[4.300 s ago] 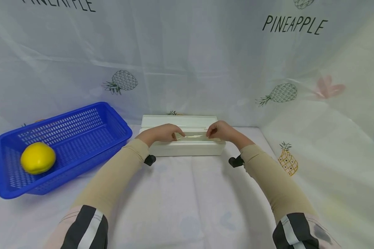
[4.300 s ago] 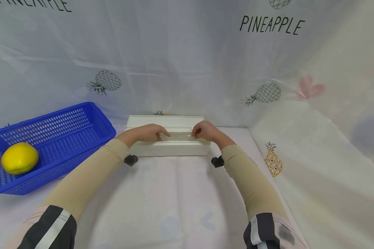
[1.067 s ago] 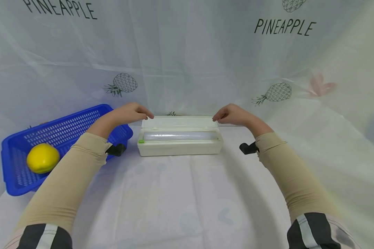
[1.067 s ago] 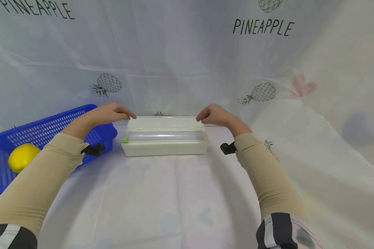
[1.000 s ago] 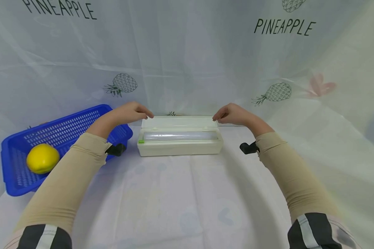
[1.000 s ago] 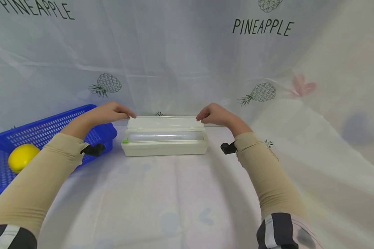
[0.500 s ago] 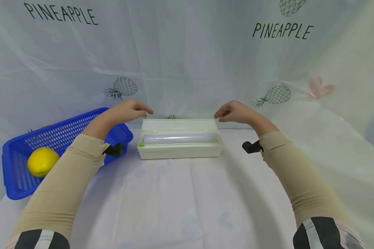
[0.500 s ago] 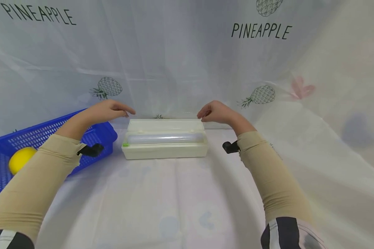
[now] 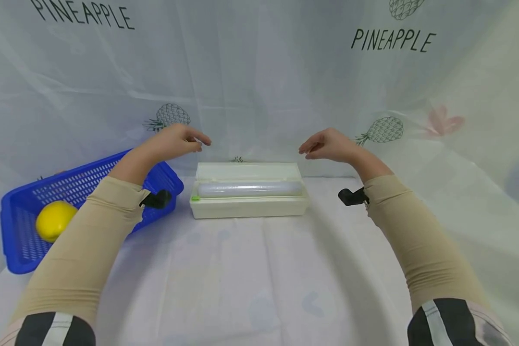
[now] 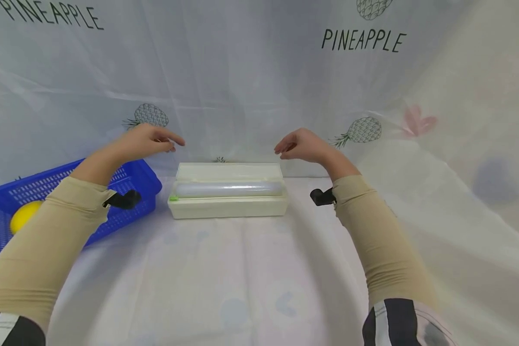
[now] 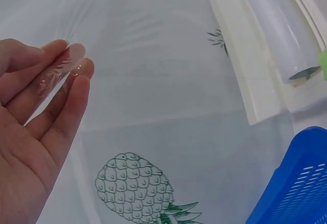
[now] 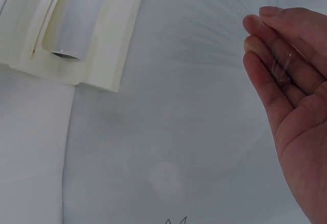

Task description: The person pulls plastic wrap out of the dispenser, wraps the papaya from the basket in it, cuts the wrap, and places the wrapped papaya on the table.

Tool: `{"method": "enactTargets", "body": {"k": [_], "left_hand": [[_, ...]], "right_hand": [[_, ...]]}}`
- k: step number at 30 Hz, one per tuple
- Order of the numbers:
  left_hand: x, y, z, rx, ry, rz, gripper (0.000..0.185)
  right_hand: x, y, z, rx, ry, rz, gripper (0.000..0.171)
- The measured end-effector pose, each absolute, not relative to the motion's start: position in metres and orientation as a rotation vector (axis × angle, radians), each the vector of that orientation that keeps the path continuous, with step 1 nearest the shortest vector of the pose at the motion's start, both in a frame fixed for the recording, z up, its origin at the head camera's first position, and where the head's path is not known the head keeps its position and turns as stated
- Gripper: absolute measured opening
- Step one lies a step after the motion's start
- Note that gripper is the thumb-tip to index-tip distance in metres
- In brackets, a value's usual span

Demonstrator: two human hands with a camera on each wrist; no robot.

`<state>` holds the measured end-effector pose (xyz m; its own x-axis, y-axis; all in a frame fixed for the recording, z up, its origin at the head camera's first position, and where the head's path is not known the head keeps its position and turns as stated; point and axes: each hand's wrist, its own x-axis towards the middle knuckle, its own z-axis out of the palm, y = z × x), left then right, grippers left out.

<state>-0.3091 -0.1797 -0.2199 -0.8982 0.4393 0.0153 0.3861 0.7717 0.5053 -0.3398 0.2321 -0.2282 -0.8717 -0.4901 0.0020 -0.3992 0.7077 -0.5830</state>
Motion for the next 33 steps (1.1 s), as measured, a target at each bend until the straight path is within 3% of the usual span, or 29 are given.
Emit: {"method": "enactTargets", "body": {"k": [33], "left_hand": [[-0.299,-0.179,-0.180,0.724,2.959,0.803,0.033]], "right_hand": [[-0.331,0.233,-0.183,-0.751,2.855,-0.899,0.023]]}}
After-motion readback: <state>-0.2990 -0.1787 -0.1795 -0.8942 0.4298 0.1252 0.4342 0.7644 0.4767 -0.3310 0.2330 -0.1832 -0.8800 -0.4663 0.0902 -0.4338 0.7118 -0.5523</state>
